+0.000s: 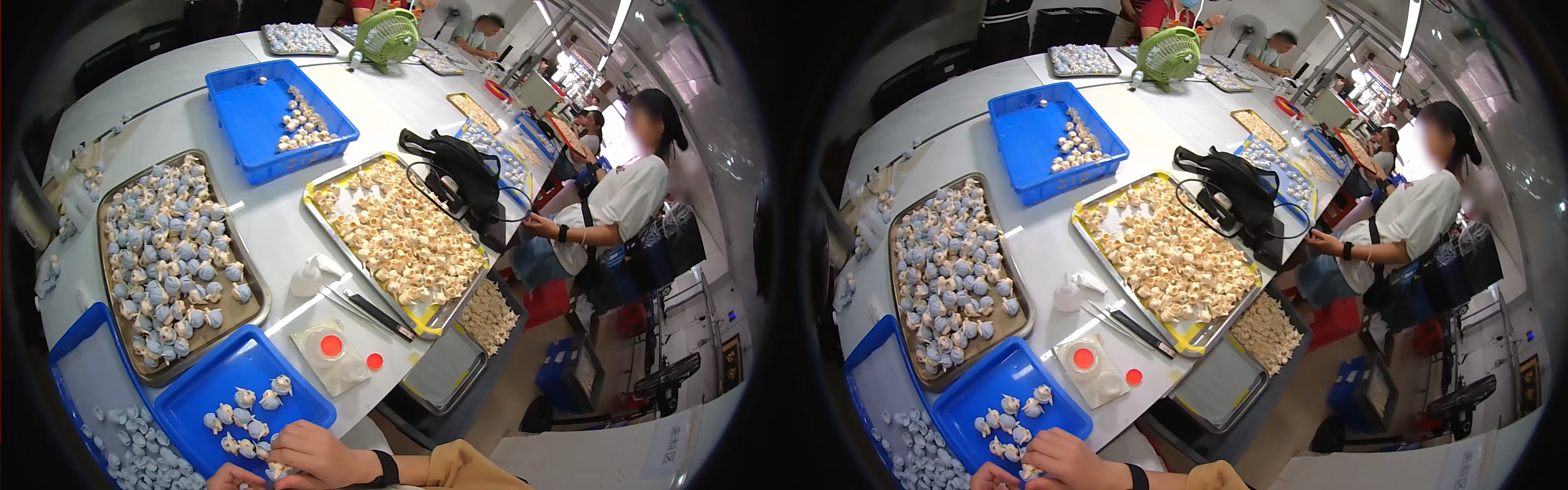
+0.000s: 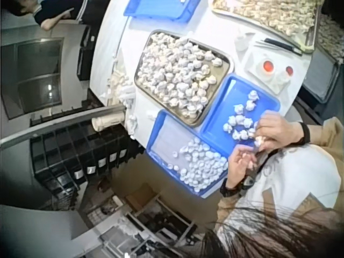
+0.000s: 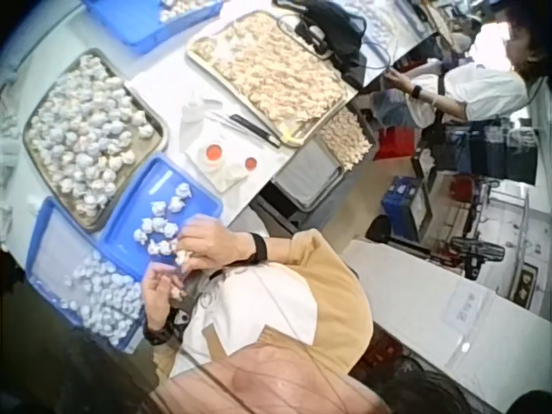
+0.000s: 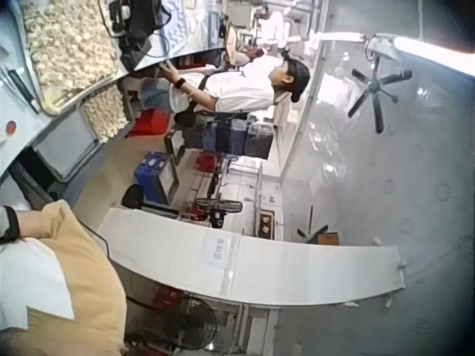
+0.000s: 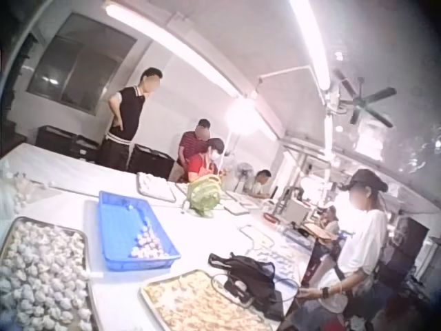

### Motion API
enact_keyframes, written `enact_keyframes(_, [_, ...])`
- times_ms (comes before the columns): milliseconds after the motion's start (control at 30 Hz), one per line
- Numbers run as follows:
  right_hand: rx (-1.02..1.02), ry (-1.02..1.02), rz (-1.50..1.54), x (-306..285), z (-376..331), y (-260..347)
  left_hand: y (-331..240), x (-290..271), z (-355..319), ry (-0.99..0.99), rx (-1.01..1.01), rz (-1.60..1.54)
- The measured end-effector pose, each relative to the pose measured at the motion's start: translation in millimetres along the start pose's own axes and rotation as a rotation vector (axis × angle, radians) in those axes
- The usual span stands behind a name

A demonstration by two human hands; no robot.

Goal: Assembling small toy dolls by attaching heads to clothed bodies and applying small accessories.

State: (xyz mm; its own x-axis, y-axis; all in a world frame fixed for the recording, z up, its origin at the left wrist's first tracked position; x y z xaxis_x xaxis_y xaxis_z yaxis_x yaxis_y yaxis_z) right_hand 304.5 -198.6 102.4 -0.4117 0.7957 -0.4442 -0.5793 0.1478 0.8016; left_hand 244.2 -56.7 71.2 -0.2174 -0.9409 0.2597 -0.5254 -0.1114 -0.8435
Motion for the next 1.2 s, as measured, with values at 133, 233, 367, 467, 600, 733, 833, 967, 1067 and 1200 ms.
enact_keyframes(133, [0.009, 0.081, -0.002, 4, 3, -3, 1, -5, -11, -0.048, 0.002, -0.074])
enact_keyframes(233, [0.072, -0.016, -0.014, -1, 5, -14, -6, -6, -13, -0.067, 0.068, -0.070])
enact_keyframes(367, [0.075, -0.037, -0.119, -25, 5, -22, -13, -10, -10, -0.115, 0.189, -0.124])
enact_keyframes(467, [0.082, -0.073, -0.175, -26, 8, -30, -9, -20, -16, -0.163, 0.234, -0.203])
enact_keyframes(600, [0.145, -0.067, -0.261, -35, 4, -36, -21, -27, -16, -0.177, 0.488, -0.510])
enact_keyframes(733, [0.194, 0.051, -0.374, -26, 5, -40, -29, -51, -28, -0.187, 0.666, -0.695])
enact_keyframes(833, [0.078, 0.120, -0.301, -21, 16, -34, -18, -75, -45, -0.249, 0.732, -0.821])
enact_keyframes(967, [-0.005, -0.062, -0.187, -61, -6, -23, 6, -91, -58, -0.348, 0.697, -0.869])
enact_keyframes(1067, [0.076, -0.361, -0.562, -137, -34, -26, 17, -93, -52, -0.350, 0.660, -0.888])
enact_keyframes(1200, [0.531, -0.750, -0.563, -234, -56, -87, 18, -91, -61, -0.443, 0.648, -0.881])
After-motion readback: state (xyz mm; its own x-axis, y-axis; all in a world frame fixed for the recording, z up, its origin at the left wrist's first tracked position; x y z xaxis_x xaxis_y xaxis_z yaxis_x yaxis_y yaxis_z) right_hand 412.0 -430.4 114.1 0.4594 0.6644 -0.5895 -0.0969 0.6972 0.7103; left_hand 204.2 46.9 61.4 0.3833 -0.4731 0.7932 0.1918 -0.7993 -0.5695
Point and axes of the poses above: each hand's wrist, its own z-axis towards the middle knuckle, its own x-axis out of the palm, y = z × x, the point moved 7 cm from there along z, towards the middle knuckle, and after that the axes turned 6 degrees about z, right-handed, at the moved point
